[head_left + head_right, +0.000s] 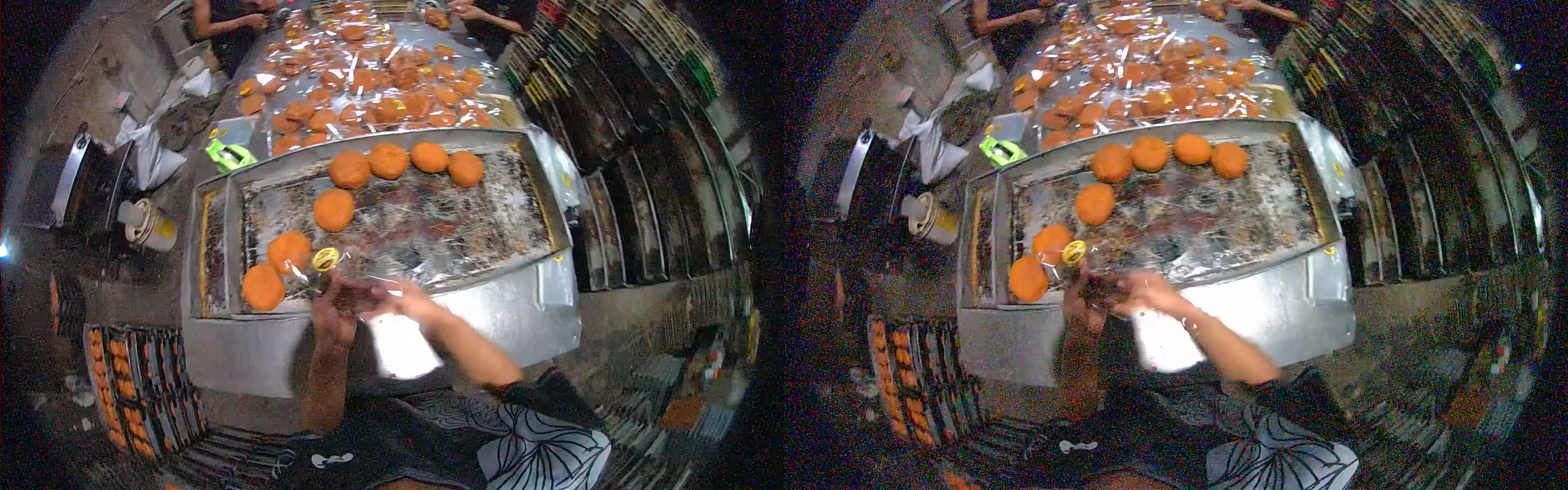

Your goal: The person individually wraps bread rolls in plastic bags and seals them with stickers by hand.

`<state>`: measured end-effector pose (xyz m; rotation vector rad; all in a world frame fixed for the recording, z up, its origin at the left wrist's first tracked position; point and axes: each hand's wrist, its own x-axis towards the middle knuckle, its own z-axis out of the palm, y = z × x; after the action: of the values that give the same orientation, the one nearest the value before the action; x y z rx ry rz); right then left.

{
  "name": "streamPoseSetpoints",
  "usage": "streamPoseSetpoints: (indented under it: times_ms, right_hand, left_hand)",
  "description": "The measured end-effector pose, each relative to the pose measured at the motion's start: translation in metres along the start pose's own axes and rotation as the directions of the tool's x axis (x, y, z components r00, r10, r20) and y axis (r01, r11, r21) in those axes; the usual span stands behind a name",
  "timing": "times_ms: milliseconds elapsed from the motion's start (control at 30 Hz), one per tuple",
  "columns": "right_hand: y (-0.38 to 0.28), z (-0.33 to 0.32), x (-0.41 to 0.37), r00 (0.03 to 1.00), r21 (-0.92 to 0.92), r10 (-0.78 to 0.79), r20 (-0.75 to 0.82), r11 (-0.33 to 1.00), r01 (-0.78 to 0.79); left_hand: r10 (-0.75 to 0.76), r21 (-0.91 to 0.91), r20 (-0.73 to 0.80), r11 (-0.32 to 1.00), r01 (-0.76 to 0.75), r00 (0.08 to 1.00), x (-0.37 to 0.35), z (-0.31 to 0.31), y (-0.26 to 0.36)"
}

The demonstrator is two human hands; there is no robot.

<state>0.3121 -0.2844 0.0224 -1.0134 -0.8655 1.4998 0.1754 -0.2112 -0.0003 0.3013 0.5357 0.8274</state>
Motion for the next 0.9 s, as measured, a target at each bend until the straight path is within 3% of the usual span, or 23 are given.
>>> streamPoseSetpoints:
  times_ms: [33, 67, 100, 133, 167, 200, 233, 300, 333, 367, 400, 433, 467, 533, 567, 600, 667, 700, 767, 800, 833, 900]
  right_hand:
    - [-0.016, -0.035, 0.023, 0.997, -0.542, -0.074, 0.014, 0.837, 0.070]
    - [-0.040, -0.062, 0.049, 0.963, -0.770, -0.217, -0.160, 0.638, 0.016]
    - [-0.044, -0.112, 0.092, 0.789, -0.895, -0.568, -0.236, 0.444, 0.052]
    - [-0.050, -0.172, 0.123, 0.703, -0.988, -0.695, -0.148, 0.076, -0.132]
    - [-0.058, -0.198, 0.137, 0.705, -0.907, -0.675, -0.218, -0.127, -0.402]
    - [-0.035, -0.251, 0.151, 0.808, -0.834, -0.520, -0.276, -0.288, -0.471]
    - [-0.031, -0.242, 0.145, 0.805, -0.815, -0.419, -0.421, -0.214, -0.538]
    - [-0.021, -0.204, 0.128, 0.830, -0.820, -0.357, -0.428, -0.233, -0.523]
    - [-0.010, -0.186, 0.114, 0.846, -0.915, -0.350, -0.402, 0.112, -0.389]
    - [-0.003, -0.165, 0.090, 0.851, -0.871, -0.356, -0.386, 0.443, -0.210]
    - [-0.013, -0.089, 0.058, 0.708, -0.931, -0.644, -0.289, 0.361, -0.052]
    - [-0.017, -0.029, 0.032, 0.639, -0.924, -0.711, -0.294, 0.382, -0.001]
    - [0.002, -0.004, 0.022, 0.540, -0.976, -0.839, -0.065, 0.166, 0.141]
    - [-0.024, 0.054, 0.000, 0.641, -0.978, -0.762, 0.090, 0.054, 0.200]
    - [-0.025, 0.063, -0.007, 0.665, -0.975, -0.736, 0.127, 0.030, 0.219]
    - [-0.019, 0.064, -0.015, 0.664, -0.987, -0.744, 0.072, 0.044, 0.156]
    - [-0.010, 0.060, -0.029, 0.669, -0.983, -0.736, -0.103, 0.179, 0.046]
    - [0.000, 0.065, -0.042, 0.727, -0.964, -0.660, -0.188, 0.265, -0.009]
    - [0.006, 0.066, -0.050, 0.696, -0.902, -0.609, -0.380, 0.411, -0.132]
    - [0.011, 0.068, -0.051, 0.694, -0.892, -0.597, -0.403, 0.427, -0.150]
    - [0.013, 0.066, -0.048, 0.575, -0.853, -0.720, -0.388, 0.516, 0.070]
    - [0.010, 0.057, -0.049, 0.416, -0.779, -0.822, -0.389, 0.534, 0.328]
  left_hand:
    - [0.234, 0.118, -0.061, 0.967, -0.226, 0.970, -0.002, -0.009, 0.011]
    - [0.252, 0.121, -0.075, 0.963, -0.242, 0.965, -0.004, -0.016, 0.026]
    - [0.320, 0.113, -0.109, 0.945, -0.308, 0.941, -0.009, -0.020, 0.041]
    - [0.384, 0.108, -0.144, 0.922, -0.371, 0.912, -0.016, -0.021, 0.053]
    - [0.399, 0.111, -0.164, 0.916, -0.385, 0.902, -0.023, -0.016, 0.062]
    - [0.370, 0.021, -0.203, 0.927, -0.374, 0.906, -0.031, -0.008, 0.072]
    - [0.342, -0.066, -0.243, 0.928, -0.367, 0.908, -0.039, -0.004, 0.082]
    - [0.373, -0.035, -0.324, 0.914, -0.405, 0.870, -0.046, -0.009, 0.099]
    - [0.407, -0.082, -0.345, 0.885, -0.459, 0.846, -0.045, -0.017, 0.106]
    - [0.435, -0.130, -0.361, 0.852, -0.507, 0.825, -0.043, -0.025, 0.110]
    - [0.442, -0.156, -0.382, 0.835, -0.528, 0.812, -0.039, -0.033, 0.112]
    - [0.427, -0.164, -0.371, 0.844, -0.511, 0.825, -0.036, -0.032, 0.106]
    - [0.438, -0.170, -0.371, 0.835, -0.523, 0.819, -0.030, -0.026, 0.098]
    - [0.405, -0.176, -0.340, 0.859, -0.480, 0.849, -0.015, -0.016, 0.067]
    - [0.585, 0.118, -0.117, 0.811, -0.573, 0.803, -0.009, -0.017, 0.044]
    - [0.663, 0.353, 0.166, 0.651, -0.672, 0.730, -0.007, -0.017, 0.019]
    - [0.261, 0.058, 0.024, 0.963, -0.262, 0.965, -0.027, 0.013, 0.000]
    - [0.214, 0.072, 0.049, 0.973, -0.218, 0.976, -0.029, 0.013, -0.012]
    - [0.061, -0.093, 0.062, 0.994, -0.055, 0.996, -0.036, 0.004, -0.038]
    - [-0.035, -0.208, 0.118, 0.976, 0.059, 0.992, -0.044, 0.021, -0.045]
    - [-0.037, -0.206, 0.115, 0.977, 0.061, 0.993, -0.055, 0.039, -0.047]
    - [-0.074, -0.072, -0.201, 0.996, 0.061, 0.977, -0.071, 0.082, -0.034]
